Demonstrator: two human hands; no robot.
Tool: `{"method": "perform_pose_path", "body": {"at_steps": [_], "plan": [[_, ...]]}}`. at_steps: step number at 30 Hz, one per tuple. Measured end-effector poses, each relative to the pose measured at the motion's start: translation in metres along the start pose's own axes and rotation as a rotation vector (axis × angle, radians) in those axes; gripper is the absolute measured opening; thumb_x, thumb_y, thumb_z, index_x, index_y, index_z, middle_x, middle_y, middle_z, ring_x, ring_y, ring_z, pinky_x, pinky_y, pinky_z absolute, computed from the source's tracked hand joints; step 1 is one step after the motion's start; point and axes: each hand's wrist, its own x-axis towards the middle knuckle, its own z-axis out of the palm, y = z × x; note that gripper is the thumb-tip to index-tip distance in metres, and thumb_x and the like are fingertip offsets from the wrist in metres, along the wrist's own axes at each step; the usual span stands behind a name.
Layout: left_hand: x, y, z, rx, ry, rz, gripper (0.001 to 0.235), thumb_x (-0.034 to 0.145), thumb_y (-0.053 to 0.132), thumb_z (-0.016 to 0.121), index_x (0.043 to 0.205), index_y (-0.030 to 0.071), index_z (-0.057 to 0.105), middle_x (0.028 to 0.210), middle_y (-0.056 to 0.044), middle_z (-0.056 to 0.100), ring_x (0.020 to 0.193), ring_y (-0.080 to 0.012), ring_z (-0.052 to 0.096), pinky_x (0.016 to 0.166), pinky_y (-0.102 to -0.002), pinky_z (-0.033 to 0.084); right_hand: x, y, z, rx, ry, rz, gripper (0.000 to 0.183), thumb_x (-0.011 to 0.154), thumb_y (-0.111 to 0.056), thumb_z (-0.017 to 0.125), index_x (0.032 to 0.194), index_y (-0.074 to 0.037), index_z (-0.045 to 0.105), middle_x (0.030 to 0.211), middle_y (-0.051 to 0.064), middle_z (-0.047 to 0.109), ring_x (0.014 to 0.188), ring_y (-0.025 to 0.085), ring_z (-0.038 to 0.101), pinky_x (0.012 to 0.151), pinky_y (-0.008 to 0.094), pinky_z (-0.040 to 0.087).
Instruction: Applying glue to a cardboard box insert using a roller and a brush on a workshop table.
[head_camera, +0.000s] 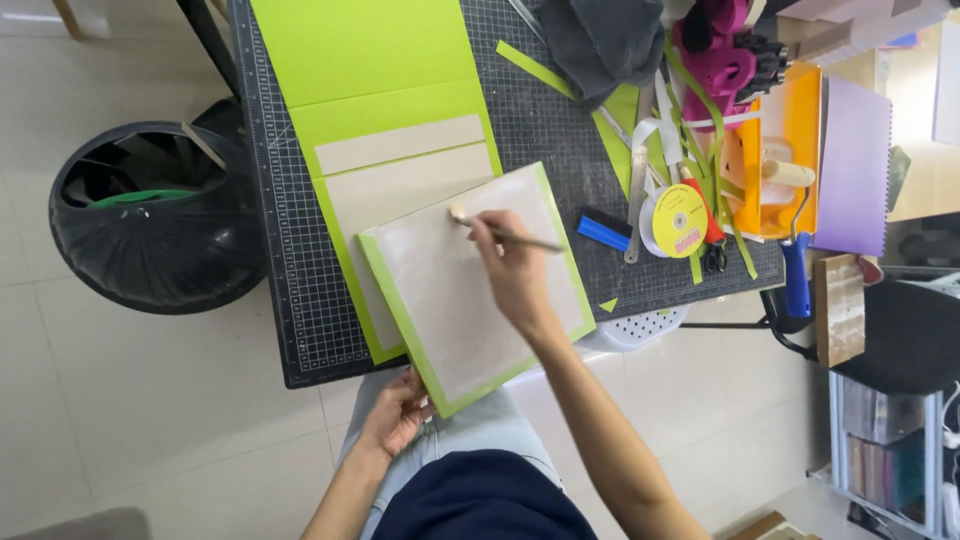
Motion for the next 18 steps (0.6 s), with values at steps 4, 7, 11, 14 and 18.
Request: {"method": "perform_pose_path", "body": {"at_steps": [4, 7, 11, 14, 18], "plan": [[0.001, -0.001, 0.003, -0.019, -0.007, 0.020, 0.019, 0.090, 0.004, 0.062, 0.108, -0.001, 0.065, 0.098, -0.009, 0.070, 0.084, -0.0172, 0.062, 0.079, -0.048, 0.062, 0.019, 0.035, -0.023, 0.103, 0.136, 0.241, 0.008, 0.102, -0.010, 0.057, 0.098, -0.006, 0.063, 0.088, 0.004, 0.064, 0.079, 0.013, 0.057, 0.070, 0.026, 0.047], [-0.006, 0.005, 0.011, 0.007, 0.009, 0.004, 0.016, 0.090, 0.006, 0.063, 0.105, -0.001, 0.065, 0.101, -0.010, 0.071, 0.095, -0.0197, 0.066, 0.083, -0.049, 0.061, -0.001, 0.050, 0.003, -0.216, 0.064, 0.077, 0.007, 0.101, -0.005, 0.053, 0.105, -0.003, 0.058, 0.093, 0.010, 0.057, 0.082, 0.025, 0.049, 0.075, 0.038, 0.041], [-0.010, 0.010, 0.020, -0.002, 0.006, 0.007, 0.013, 0.092, 0.009, 0.063, 0.101, -0.001, 0.066, 0.102, -0.011, 0.071, 0.099, -0.0223, 0.066, 0.087, -0.051, 0.060, -0.012, -0.028, 0.024, 0.081, -0.050, 0.011, 0.009, 0.101, -0.011, 0.056, 0.103, -0.005, 0.062, 0.095, 0.010, 0.064, 0.087, 0.023, 0.062, 0.081, 0.035, 0.049], [-0.008, 0.003, 0.015, 0.008, 0.042, 0.031, 0.009, 0.091, -0.001, 0.059, 0.097, 0.002, 0.066, 0.083, -0.003, 0.064, 0.074, -0.0117, 0.058, 0.081, -0.047, 0.063, 0.005, -0.013, -0.004, 0.153, -0.028, 0.402, 0.018, 0.105, -0.028, 0.046, 0.104, -0.015, 0.057, 0.100, 0.002, 0.067, 0.097, 0.017, 0.064, 0.095, 0.033, 0.045], [-0.007, 0.006, 0.018, 0.009, 0.001, 0.026, 0.023, 0.092, 0.016, 0.065, 0.108, -0.002, 0.067, 0.100, -0.009, 0.071, 0.093, -0.0174, 0.065, 0.078, -0.047, 0.063, 0.020, 0.029, -0.007, -0.133, 0.227, 0.187, 0.017, 0.105, -0.016, 0.050, 0.098, -0.005, 0.061, 0.087, 0.008, 0.062, 0.077, 0.020, 0.053, 0.066, 0.035, 0.043]]}}
